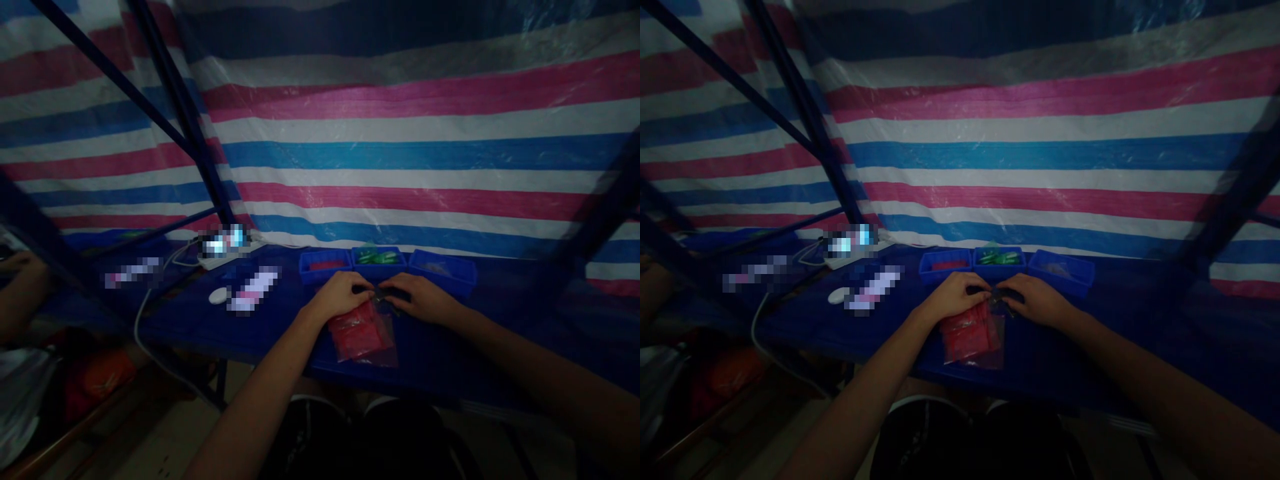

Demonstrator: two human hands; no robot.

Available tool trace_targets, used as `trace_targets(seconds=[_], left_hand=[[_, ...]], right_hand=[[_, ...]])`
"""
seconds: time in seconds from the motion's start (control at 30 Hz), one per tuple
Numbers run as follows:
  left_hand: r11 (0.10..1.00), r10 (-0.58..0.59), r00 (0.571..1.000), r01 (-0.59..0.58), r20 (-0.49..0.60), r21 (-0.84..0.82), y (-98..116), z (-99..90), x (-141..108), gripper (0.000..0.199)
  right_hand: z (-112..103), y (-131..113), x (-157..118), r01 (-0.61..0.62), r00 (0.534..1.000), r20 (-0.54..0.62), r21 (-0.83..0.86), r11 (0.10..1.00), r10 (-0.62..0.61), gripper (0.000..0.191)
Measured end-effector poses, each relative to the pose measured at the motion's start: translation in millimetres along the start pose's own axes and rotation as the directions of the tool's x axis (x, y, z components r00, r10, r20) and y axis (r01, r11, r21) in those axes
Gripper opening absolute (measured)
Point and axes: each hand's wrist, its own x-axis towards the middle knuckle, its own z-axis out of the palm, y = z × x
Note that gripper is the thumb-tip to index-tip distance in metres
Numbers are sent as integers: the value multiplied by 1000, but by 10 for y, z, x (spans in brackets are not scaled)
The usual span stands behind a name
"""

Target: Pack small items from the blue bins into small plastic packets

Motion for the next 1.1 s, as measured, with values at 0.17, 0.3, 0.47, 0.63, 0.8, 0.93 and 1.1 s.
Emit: trace_targets(seconds=[0.17, 0.3, 0.47, 0.63, 0.8, 0.93, 1.1], left_hand=[[1000, -18, 1000, 18, -12, 0, -12, -5, 17, 19], [1000, 1, 999, 1, -46, 24, -45, 10, 16, 18], [998, 64, 981, -59, -184, 31, -6, 8, 19, 36], [996, 82, 988, -85, -128, -18, 72, -25, 36, 26], [996, 73, 982, -82, -174, -45, 97, -25, 43, 24], [993, 84, 980, -98, -179, -68, 107, -9, 49, 22], [991, 86, 980, -103, -180, -88, 127, -14, 57, 23]], right_hand=[[-39, 35, -14, -19, 999, -46, -25, 999, 18, 25], [-46, 36, -4, -126, 973, -195, -6, 992, 123, 24], [-39, -79, 33, -208, 898, -333, 249, 946, 286, 22], [60, -115, 47, -155, 900, -288, 490, 858, 327, 26], [116, -80, 54, -162, 889, -251, 612, 774, 384, 35], [111, -93, 64, -166, 879, -237, 660, 733, 413, 33], [117, -100, 85, -159, 854, -234, 733, 662, 464, 38]])
